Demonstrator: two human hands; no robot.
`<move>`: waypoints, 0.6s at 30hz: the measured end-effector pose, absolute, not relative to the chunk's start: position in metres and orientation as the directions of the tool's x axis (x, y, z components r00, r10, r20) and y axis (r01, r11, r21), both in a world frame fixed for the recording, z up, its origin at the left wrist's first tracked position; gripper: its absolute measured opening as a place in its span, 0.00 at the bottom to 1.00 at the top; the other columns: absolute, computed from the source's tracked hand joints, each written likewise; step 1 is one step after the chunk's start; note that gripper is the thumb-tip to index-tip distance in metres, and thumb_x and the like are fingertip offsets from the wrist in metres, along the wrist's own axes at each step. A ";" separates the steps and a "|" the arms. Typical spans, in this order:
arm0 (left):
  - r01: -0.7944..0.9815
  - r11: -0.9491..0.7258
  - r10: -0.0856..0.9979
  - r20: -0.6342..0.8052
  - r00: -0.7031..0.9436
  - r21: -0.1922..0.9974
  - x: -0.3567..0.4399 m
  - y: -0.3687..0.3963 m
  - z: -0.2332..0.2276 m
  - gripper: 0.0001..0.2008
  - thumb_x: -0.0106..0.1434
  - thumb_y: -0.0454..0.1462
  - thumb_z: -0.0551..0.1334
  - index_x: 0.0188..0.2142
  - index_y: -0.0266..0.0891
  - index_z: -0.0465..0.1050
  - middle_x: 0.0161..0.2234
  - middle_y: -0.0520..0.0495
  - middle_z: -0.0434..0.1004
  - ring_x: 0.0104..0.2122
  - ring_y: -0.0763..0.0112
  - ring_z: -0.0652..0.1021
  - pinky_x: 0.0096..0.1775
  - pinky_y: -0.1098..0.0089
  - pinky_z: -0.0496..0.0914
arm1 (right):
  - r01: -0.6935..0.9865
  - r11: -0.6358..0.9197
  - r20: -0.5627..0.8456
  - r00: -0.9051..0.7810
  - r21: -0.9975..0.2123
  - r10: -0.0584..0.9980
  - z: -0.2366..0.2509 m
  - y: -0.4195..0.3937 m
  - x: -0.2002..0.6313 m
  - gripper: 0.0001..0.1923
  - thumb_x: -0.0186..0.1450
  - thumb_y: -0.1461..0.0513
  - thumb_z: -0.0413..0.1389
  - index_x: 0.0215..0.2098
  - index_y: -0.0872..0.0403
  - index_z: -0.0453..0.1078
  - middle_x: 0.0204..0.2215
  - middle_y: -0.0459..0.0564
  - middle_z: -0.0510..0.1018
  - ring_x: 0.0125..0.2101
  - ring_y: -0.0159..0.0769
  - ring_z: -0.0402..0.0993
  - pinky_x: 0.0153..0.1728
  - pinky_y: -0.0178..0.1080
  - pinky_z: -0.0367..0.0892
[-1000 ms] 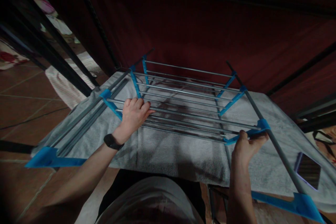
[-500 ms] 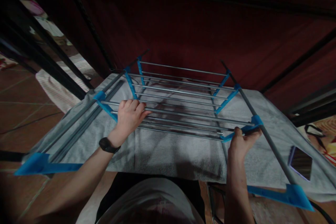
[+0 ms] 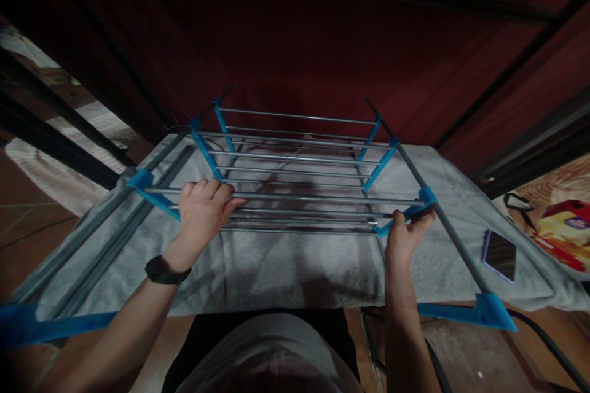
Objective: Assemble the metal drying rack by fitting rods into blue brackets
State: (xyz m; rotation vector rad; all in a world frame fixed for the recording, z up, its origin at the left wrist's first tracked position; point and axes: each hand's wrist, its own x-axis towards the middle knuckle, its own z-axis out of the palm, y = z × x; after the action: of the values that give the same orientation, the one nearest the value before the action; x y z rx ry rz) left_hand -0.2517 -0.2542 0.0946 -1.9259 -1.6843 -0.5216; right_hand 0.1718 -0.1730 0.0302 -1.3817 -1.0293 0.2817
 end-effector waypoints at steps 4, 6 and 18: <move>0.982 -0.078 0.783 0.599 0.167 -0.171 -0.252 -0.253 0.094 0.15 0.69 0.48 0.58 0.33 0.42 0.71 0.30 0.44 0.69 0.35 0.58 0.69 0.36 0.60 0.55 | 0.395 0.224 0.428 0.564 -0.891 0.706 0.029 -0.174 0.172 0.37 0.57 0.57 0.57 0.64 0.50 0.54 0.59 0.52 0.64 0.61 0.45 0.60 0.64 0.54 0.55; 0.979 -0.072 0.783 0.596 0.175 -0.192 -0.253 -0.252 0.094 0.14 0.70 0.47 0.57 0.34 0.42 0.72 0.30 0.44 0.70 0.35 0.57 0.69 0.36 0.60 0.55 | 0.398 0.211 0.422 0.573 -0.893 0.703 0.028 -0.174 0.172 0.38 0.58 0.57 0.56 0.65 0.50 0.54 0.59 0.53 0.64 0.62 0.45 0.59 0.65 0.54 0.55; 0.983 -0.078 0.783 0.600 0.163 -0.165 -0.250 -0.254 0.096 0.17 0.69 0.50 0.57 0.36 0.40 0.74 0.31 0.42 0.72 0.36 0.54 0.71 0.37 0.59 0.58 | 0.377 0.220 0.413 0.571 -0.900 0.709 0.034 -0.177 0.168 0.40 0.56 0.59 0.56 0.66 0.52 0.55 0.63 0.55 0.61 0.66 0.47 0.54 0.65 0.53 0.54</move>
State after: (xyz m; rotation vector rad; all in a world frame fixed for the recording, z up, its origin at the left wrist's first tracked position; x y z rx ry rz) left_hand -0.2498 -0.2543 0.0960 -1.9116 -1.6691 -0.4894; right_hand 0.1677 -0.1772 0.0345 -1.3917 -1.0130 0.2952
